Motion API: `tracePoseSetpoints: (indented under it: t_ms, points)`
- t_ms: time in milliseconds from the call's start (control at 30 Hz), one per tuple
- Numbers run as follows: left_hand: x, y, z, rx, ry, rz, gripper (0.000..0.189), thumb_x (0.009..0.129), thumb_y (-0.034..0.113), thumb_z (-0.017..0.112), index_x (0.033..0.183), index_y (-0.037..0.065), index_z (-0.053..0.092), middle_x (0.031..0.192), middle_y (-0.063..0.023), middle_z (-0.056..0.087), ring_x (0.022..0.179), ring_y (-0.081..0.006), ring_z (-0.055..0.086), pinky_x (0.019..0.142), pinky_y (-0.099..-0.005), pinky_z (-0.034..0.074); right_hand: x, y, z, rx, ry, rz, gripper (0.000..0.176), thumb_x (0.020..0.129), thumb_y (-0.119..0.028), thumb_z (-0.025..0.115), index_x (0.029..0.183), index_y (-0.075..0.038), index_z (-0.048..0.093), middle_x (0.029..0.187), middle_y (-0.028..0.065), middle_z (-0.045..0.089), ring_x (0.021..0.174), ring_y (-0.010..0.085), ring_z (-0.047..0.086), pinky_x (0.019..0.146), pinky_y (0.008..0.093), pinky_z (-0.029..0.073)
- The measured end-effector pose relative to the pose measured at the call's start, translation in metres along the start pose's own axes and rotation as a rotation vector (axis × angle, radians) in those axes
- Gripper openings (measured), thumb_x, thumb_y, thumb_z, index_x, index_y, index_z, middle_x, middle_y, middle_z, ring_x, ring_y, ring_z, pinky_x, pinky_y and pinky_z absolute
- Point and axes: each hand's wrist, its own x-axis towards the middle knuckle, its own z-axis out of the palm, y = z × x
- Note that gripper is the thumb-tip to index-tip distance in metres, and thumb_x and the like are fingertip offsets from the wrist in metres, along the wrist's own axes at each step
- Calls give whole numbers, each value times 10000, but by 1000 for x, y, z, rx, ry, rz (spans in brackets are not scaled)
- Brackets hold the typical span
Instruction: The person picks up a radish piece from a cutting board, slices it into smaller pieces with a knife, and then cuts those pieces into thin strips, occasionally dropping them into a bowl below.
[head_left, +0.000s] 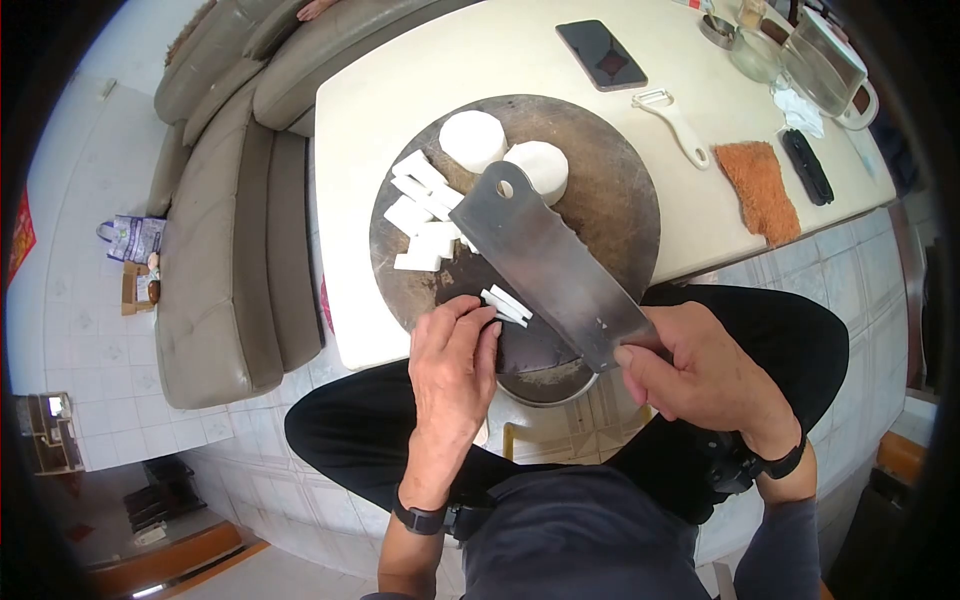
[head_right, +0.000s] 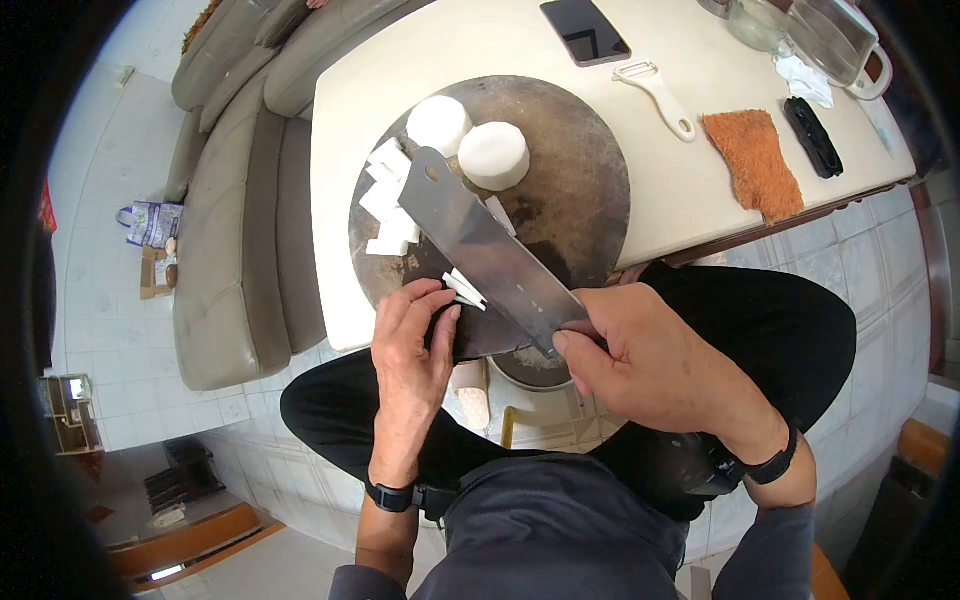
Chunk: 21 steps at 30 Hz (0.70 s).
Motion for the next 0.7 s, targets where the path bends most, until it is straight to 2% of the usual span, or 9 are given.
tracePoseSetpoints:
  t_ms: [167,300,367,400,467,500,567,700]
  points:
    - [4,-9,-11,-46,-141,107,147,787,-41,684,930,-15,661,990,-124,624,918,-287,594,776,-358,490,0,-2,1,-7,-12,18,185,898,-102,534,751,11,539,564,66,561,509,150,539,517,304,422]
    - [-4,-14,-17,-76,-151,159,130,790,-44,678,915,-14,663,975,-120,615,898,-284,590,764,-359,489,0,-2,0,-36,-61,2,164,896,-95,537,773,13,540,586,70,569,520,160,548,525,307,426]
    - [-7,-16,-19,-101,-156,150,133,791,-50,676,918,-14,665,982,-120,612,905,-286,590,764,-360,493,1,1,4,-37,-87,-37,145,894,-89,540,792,15,540,597,91,558,523,199,545,529,328,422]
    - [-9,-17,-18,-102,-153,145,133,791,-50,676,918,-14,665,982,-120,612,905,-286,590,764,-360,493,2,4,5,-40,-91,-35,145,894,-89,540,792,15,540,597,91,558,523,199,545,529,328,422]
    - [-11,-19,-15,-126,-100,148,225,721,-79,694,934,-13,664,981,-121,605,923,-300,587,777,-373,490,3,9,8,-126,-84,-97,136,885,-85,546,797,17,537,598,133,536,522,264,530,532,358,416]
    - [-12,-18,-15,-126,-97,144,225,721,-79,694,934,-13,664,981,-121,605,923,-300,587,777,-373,490,3,9,8,-129,-89,-96,136,885,-85,546,797,17,537,598,133,536,522,264,530,532,358,416]
    - [-16,-18,-17,-94,23,111,180,773,-80,686,940,-15,668,985,-134,627,911,-287,609,775,-351,506,4,9,10,-130,-55,-94,127,871,-82,553,799,21,535,609,176,519,529,325,506,529,379,407]
    - [-34,-17,-22,-25,48,84,260,737,-77,719,987,-17,678,995,-145,637,925,-297,615,787,-362,505,6,8,11,-198,-54,-92,115,860,-78,563,808,22,540,628,205,539,563,376,537,533,396,420]
